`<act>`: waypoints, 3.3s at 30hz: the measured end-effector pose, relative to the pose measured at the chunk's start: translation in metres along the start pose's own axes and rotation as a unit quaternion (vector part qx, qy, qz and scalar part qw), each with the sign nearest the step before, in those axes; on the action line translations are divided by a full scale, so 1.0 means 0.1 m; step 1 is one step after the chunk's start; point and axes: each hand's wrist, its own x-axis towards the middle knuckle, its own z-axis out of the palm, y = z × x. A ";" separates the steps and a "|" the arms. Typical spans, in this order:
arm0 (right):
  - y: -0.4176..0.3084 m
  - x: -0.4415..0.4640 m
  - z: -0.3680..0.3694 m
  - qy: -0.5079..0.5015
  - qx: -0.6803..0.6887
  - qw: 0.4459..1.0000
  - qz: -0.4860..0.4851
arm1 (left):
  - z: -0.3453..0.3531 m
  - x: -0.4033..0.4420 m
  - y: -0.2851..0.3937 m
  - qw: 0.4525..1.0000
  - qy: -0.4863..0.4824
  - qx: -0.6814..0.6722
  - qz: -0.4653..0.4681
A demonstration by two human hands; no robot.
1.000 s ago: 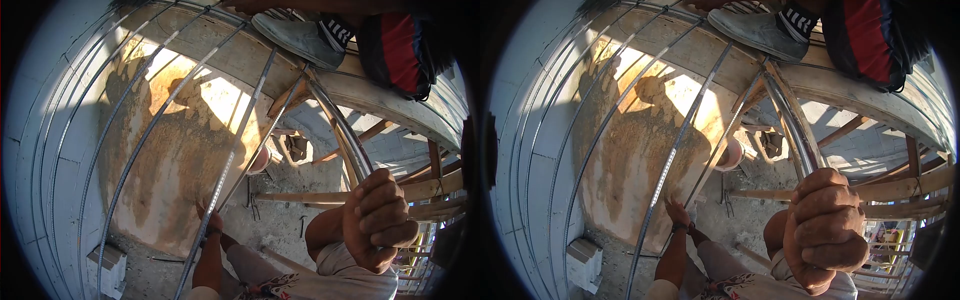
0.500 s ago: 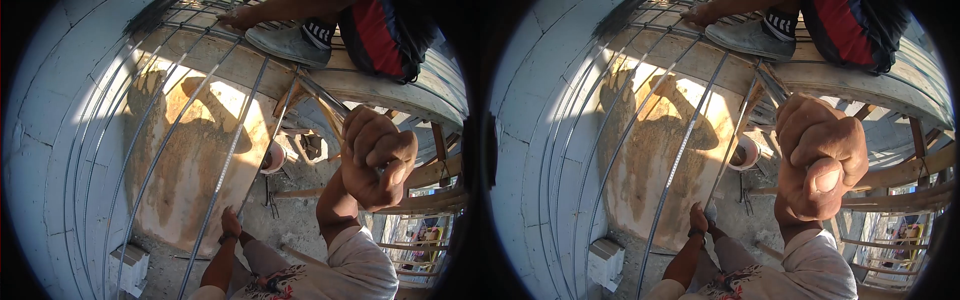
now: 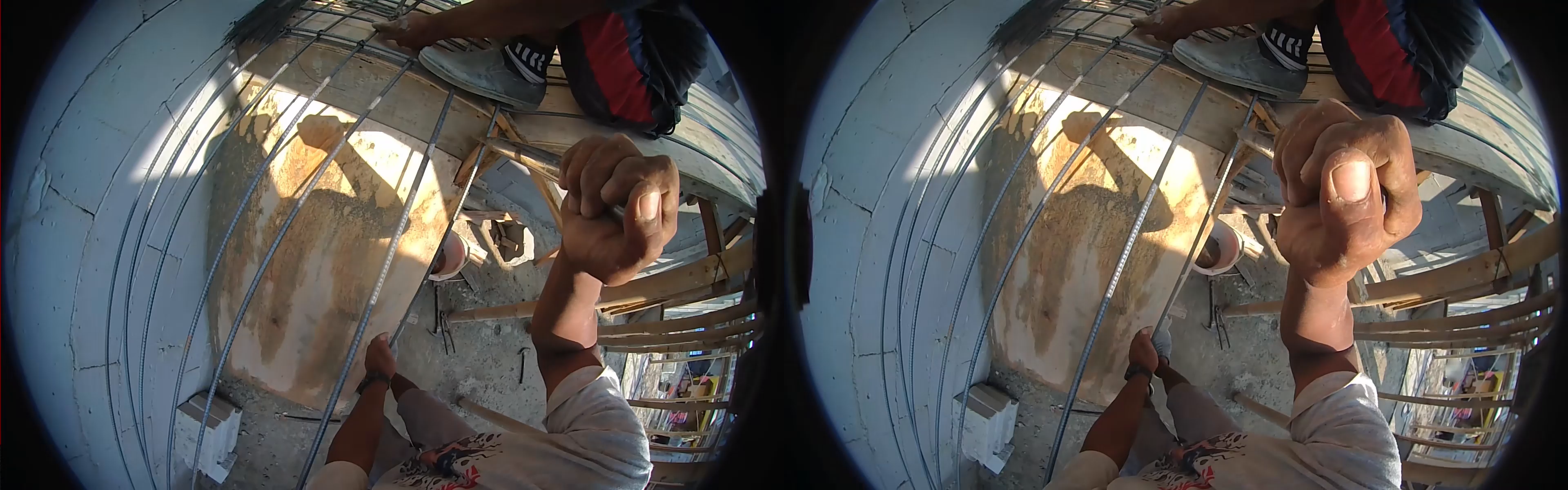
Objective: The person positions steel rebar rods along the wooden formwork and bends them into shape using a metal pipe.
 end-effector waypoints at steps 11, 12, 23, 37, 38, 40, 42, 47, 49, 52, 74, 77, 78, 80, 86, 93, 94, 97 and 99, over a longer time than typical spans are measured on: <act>0.12 -0.16 0.16 -0.033 -0.066 0.997 0.006 | 0.02 0.07 0.09 0.998 -0.039 -0.008 -0.053; 0.14 -0.14 0.09 -0.105 -0.058 0.993 0.013 | 0.04 0.16 0.10 0.998 -0.025 -0.006 -0.050; 0.07 -0.67 0.31 -0.108 -0.167 0.980 -0.004 | 0.37 0.43 -0.09 0.985 0.122 0.119 0.001; 0.02 -1.17 0.05 -0.132 -0.163 0.977 -0.043 | 0.37 0.63 0.22 0.998 0.031 0.018 0.045; 0.06 -1.17 0.10 -0.121 -0.151 0.979 -0.062 | 0.36 0.66 0.30 0.993 0.061 0.030 0.094; 0.09 -1.22 0.13 -0.121 -0.135 0.981 -0.074 | 0.37 0.71 0.45 0.994 -0.018 0.101 0.025; 0.09 -1.46 0.11 -0.091 -0.163 0.980 -0.063 | 0.55 0.77 0.37 0.989 -0.030 0.146 0.000; 0.01 -1.51 0.08 -0.040 -0.174 0.984 -0.025 | 0.68 0.89 0.49 0.980 -0.043 0.167 -0.101; -0.01 -1.41 -0.05 -0.122 -0.140 0.982 -0.025 | 0.76 0.84 0.34 0.976 0.001 0.206 -0.064; -0.05 -1.32 -0.10 -0.165 -0.127 0.978 -0.014 | 0.69 0.83 0.37 0.973 -0.013 0.220 -0.065; -0.12 -1.62 -0.03 -0.056 -0.180 0.982 -0.015 | 0.63 0.87 0.33 0.984 -0.003 0.178 0.015; -0.13 -1.59 -0.10 -0.102 -0.155 0.983 -0.006 | 0.59 0.82 0.32 0.988 -0.006 0.153 0.029; -0.07 -1.55 -0.01 -0.065 -0.195 0.978 -0.041 | 0.57 0.79 0.33 0.985 0.014 0.165 0.057; -0.11 -1.55 0.03 -0.023 -0.224 0.974 -0.010 | 0.49 0.75 0.36 0.977 0.029 0.191 0.092; -0.18 -1.46 -0.29 -0.098 -0.155 0.983 -0.002 | 0.96 0.49 -0.16 0.968 0.098 0.229 0.041; 0.17 -1.39 -0.52 -0.012 -0.110 0.987 -0.118 | 1.05 0.01 -0.17 0.980 0.118 0.142 -0.069; 0.18 -1.41 -0.45 -0.015 -0.090 0.988 -0.126 | 1.05 0.03 -0.09 0.981 0.114 0.124 -0.096; 0.19 -1.40 -0.06 -0.004 -0.083 0.980 -0.182 | 0.91 0.08 0.05 0.983 0.099 0.074 -0.136; 0.18 -1.42 -0.03 0.006 -0.085 0.982 -0.167 | 0.95 0.11 0.02 0.987 0.080 0.040 -0.133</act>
